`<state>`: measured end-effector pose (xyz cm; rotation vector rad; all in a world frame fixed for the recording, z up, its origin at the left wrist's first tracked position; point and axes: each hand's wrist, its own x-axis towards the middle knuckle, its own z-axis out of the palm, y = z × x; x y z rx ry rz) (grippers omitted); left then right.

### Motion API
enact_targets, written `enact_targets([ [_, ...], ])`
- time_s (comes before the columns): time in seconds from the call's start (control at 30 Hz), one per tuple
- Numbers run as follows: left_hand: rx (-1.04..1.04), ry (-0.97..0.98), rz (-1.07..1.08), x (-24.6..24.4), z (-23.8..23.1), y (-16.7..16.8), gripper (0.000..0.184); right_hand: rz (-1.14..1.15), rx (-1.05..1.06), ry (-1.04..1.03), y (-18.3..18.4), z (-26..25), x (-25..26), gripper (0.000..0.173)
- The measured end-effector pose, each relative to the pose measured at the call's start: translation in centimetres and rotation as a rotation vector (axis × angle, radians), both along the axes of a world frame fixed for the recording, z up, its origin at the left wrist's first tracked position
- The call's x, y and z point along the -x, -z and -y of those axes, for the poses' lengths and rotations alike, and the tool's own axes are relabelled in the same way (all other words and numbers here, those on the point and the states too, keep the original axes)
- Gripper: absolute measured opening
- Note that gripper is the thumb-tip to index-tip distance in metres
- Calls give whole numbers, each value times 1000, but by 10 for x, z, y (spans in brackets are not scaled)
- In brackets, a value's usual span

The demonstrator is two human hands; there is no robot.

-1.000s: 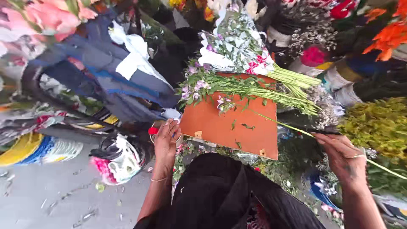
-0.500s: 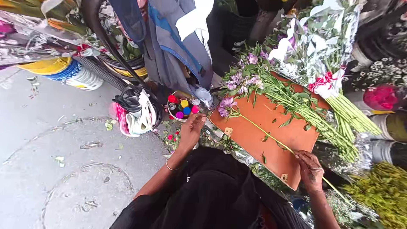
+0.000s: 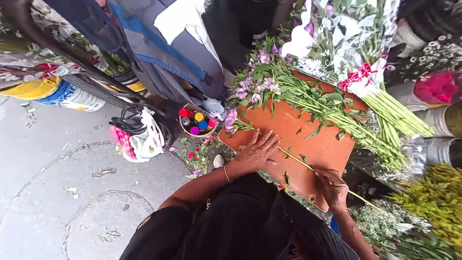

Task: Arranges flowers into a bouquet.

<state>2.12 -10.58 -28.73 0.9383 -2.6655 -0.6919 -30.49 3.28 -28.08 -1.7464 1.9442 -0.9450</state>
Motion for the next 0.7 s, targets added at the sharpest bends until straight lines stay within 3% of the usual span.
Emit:
enact_targets([
  [0.17,18,-38,48,11,3,13,75,50,-80,-114,-13,17,18,16],
  [0.27,44,-39,63,12,3,13,77,69,-75,-189,-34,63,38,20],
  [0.43,123,-34,76,13,3,15,77,-143,171,-205,-54,190,59,23],
  [0.53,140,-41,104,15,2,16,78,-251,82,-223,-40,251,58,25],
  [0.63,151,-47,125,14,1,15,78,-307,-104,-295,-33,272,48,25],
  [0.7,170,-62,114,13,-1,15,78,-454,-27,-336,-37,266,40,21],
])
